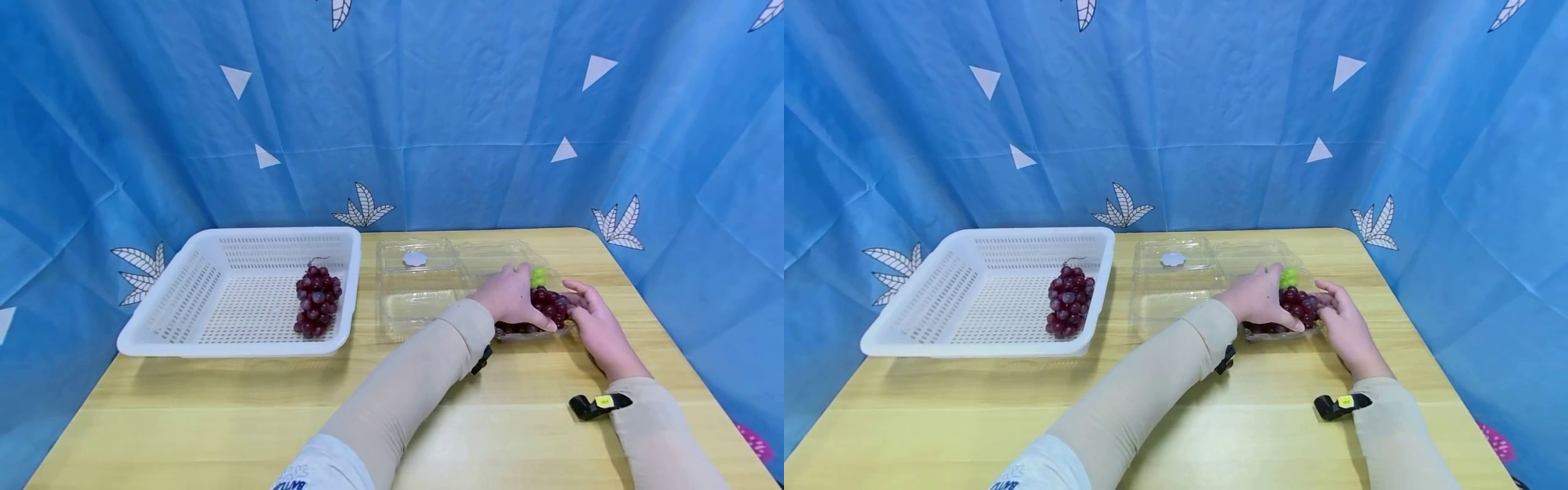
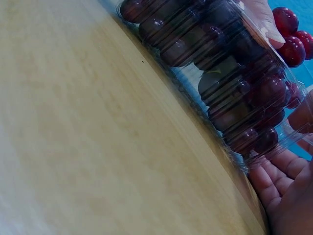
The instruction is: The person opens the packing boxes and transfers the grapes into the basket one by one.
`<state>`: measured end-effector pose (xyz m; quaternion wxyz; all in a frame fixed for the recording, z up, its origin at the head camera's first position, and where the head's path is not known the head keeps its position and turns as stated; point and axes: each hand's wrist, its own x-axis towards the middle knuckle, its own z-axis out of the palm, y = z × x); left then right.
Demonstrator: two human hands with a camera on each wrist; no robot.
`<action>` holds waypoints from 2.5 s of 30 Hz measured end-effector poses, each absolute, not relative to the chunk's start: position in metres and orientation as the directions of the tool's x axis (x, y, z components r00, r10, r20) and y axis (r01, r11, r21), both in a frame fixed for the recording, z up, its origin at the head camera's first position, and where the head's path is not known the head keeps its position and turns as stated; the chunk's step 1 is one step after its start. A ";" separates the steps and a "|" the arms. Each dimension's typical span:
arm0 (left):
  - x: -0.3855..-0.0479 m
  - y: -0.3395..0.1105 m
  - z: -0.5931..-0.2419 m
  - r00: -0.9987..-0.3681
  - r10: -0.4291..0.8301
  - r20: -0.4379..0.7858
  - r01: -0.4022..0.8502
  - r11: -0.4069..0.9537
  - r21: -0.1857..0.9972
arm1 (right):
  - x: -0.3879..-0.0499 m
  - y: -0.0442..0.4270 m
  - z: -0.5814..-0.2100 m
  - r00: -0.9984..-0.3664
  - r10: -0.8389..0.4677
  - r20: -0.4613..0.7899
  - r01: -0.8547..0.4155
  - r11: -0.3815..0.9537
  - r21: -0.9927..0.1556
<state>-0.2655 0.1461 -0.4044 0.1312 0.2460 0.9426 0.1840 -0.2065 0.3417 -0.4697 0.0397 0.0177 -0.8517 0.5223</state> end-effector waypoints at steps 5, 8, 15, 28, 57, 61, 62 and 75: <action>-0.266 0.145 -0.398 -0.829 0.528 -0.185 0.420 0.806 0.418 | -0.205 0.340 -0.468 -0.996 0.007 0.089 -0.076 0.453 -0.888; -0.268 0.143 -0.396 -0.813 0.549 -0.191 0.424 0.785 0.451 | -0.204 0.339 -0.468 -0.996 0.008 0.093 -0.079 0.458 -0.885; -0.276 0.139 -0.398 -0.796 0.585 -0.155 0.475 0.763 0.439 | -0.204 0.337 -0.467 -0.995 0.001 0.096 -0.085 0.459 -0.884; -0.287 0.126 -0.391 -0.664 0.739 -0.112 0.662 0.651 0.373 | -0.206 0.338 -0.470 -0.991 0.001 0.135 -0.118 0.466 -0.877; -0.292 0.116 -0.380 -0.719 0.686 -0.109 0.566 0.670 0.481 | -0.203 0.335 -0.467 -0.991 -0.012 0.130 -0.118 0.512 -0.851; -0.291 0.113 -0.381 -0.762 0.646 -0.047 0.502 0.635 0.588 | -0.204 0.335 -0.468 -0.993 -0.016 0.119 -0.111 0.496 -0.861; -0.291 0.112 -0.381 -0.771 0.636 -0.038 0.484 0.623 0.615 | -0.205 0.336 -0.469 -0.993 -0.018 0.116 -0.110 0.490 -0.865; -0.294 0.093 -0.353 -0.837 0.524 0.158 0.276 0.156 0.948 | -0.206 0.336 -0.467 -0.990 -0.061 0.128 -0.142 0.448 -0.883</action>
